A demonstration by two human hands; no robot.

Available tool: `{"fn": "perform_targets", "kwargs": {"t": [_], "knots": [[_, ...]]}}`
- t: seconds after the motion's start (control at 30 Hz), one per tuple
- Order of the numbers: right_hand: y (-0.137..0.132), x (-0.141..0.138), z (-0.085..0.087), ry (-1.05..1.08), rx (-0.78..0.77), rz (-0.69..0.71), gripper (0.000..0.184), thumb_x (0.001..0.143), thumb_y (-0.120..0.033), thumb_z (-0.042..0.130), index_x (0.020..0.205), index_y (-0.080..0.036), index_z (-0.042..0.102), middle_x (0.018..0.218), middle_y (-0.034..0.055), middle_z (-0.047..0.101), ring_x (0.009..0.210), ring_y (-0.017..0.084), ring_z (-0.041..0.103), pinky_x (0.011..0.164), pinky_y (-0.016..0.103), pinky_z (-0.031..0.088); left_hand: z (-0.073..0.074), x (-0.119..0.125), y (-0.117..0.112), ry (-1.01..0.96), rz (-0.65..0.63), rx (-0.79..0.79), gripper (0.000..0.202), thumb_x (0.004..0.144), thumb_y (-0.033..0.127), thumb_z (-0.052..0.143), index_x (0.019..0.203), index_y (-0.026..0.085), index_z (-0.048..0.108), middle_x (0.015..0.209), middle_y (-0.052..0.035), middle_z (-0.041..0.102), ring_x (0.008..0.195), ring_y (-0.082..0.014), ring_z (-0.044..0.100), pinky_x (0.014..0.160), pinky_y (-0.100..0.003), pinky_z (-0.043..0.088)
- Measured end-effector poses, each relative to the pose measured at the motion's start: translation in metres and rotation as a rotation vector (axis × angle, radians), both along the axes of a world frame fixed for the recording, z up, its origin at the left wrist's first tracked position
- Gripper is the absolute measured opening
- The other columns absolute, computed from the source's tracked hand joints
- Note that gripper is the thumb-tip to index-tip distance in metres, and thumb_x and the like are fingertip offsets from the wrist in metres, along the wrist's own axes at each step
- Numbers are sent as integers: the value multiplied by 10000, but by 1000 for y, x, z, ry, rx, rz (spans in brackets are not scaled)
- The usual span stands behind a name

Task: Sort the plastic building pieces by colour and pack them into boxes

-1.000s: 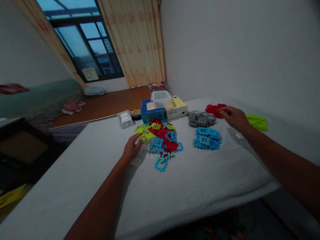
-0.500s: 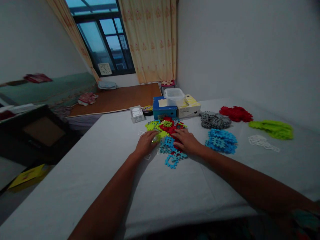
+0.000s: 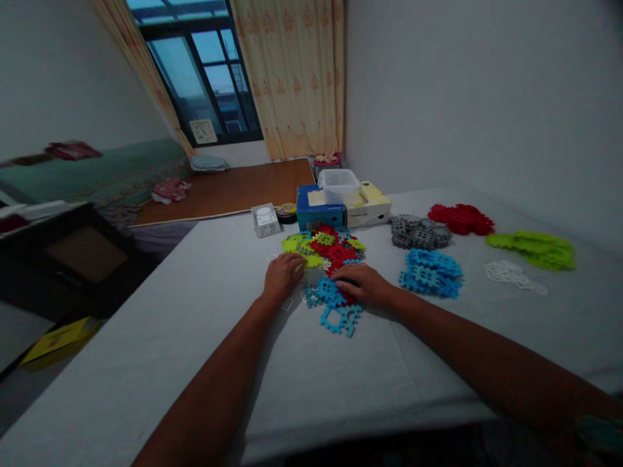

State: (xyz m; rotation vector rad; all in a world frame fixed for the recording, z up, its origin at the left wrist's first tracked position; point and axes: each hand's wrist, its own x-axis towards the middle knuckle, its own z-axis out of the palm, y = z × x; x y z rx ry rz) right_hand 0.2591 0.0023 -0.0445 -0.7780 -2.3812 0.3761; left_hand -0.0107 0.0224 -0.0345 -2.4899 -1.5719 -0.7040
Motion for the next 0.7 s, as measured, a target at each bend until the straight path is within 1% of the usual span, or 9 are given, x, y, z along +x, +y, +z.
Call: {"fn": "perform_targets", "kwargs": {"t": [0.13,0.23,0.3,0.37,0.43,0.47,0.5,0.6,0.7], "knots": [[2,1,-2,46,-4,-69,224,958,-321,537,1081,-248,710,1043,45,740,970,207,651,880,362,471,0,-2,1,-98,123,27,240,920,267,523,1064,214,708,1109,-84,719,1049,-254,641,896,-396,508],[1,1,2,115,27,-134,217,953,-300,536,1075,-246,707,1066,54,732,1014,220,633,918,391,468,2,-1,1,-260,172,59,212,904,264,541,1036,207,698,1075,-78,722,1004,-231,660,864,-363,533],[-1,-1,5,175,36,-184,225,951,-293,535,1103,-238,691,1099,67,721,1043,226,624,938,402,468,6,3,0,-391,128,38,190,892,270,555,1005,204,692,1012,-64,725,923,-198,676,799,-319,556],[-3,-3,8,245,19,-225,262,941,-299,555,1174,-228,652,1162,79,698,1067,226,623,945,398,474,9,11,-5,-494,34,2,179,884,278,559,985,204,687,965,-48,723,852,-169,679,732,-282,565],[-6,-6,10,308,-33,-236,351,914,-317,600,1254,-229,591,1202,81,679,1048,219,639,910,373,498,12,23,-12,-533,-68,-21,176,881,286,557,973,210,686,968,-41,721,841,-158,677,718,-271,567],[-8,-8,11,331,-59,-240,374,904,-326,615,1265,-236,574,1196,76,680,1017,212,651,882,358,511,14,29,-16,-528,-114,-27,173,879,294,560,965,213,687,972,-41,722,845,-158,676,725,-275,568],[-9,-9,12,348,-77,-245,361,900,-332,619,1248,-246,574,1166,67,689,973,203,663,851,342,521,14,34,-20,-515,-155,-39,175,880,304,562,961,215,689,972,-42,723,850,-161,676,734,-280,569],[-10,-8,18,372,-70,-276,201,916,-326,579,1101,-254,609,1001,37,714,849,180,671,791,311,523,14,41,-26,-476,-241,-92,227,898,366,545,982,217,695,975,-52,724,873,-173,678,755,-297,576],[-5,9,30,351,-62,-315,156,919,-323,569,1042,-233,604,891,24,711,776,164,664,733,285,514,12,34,-23,-463,-237,-113,303,921,436,501,1016,227,699,1045,-62,724,952,-194,679,793,-321,580]]}}
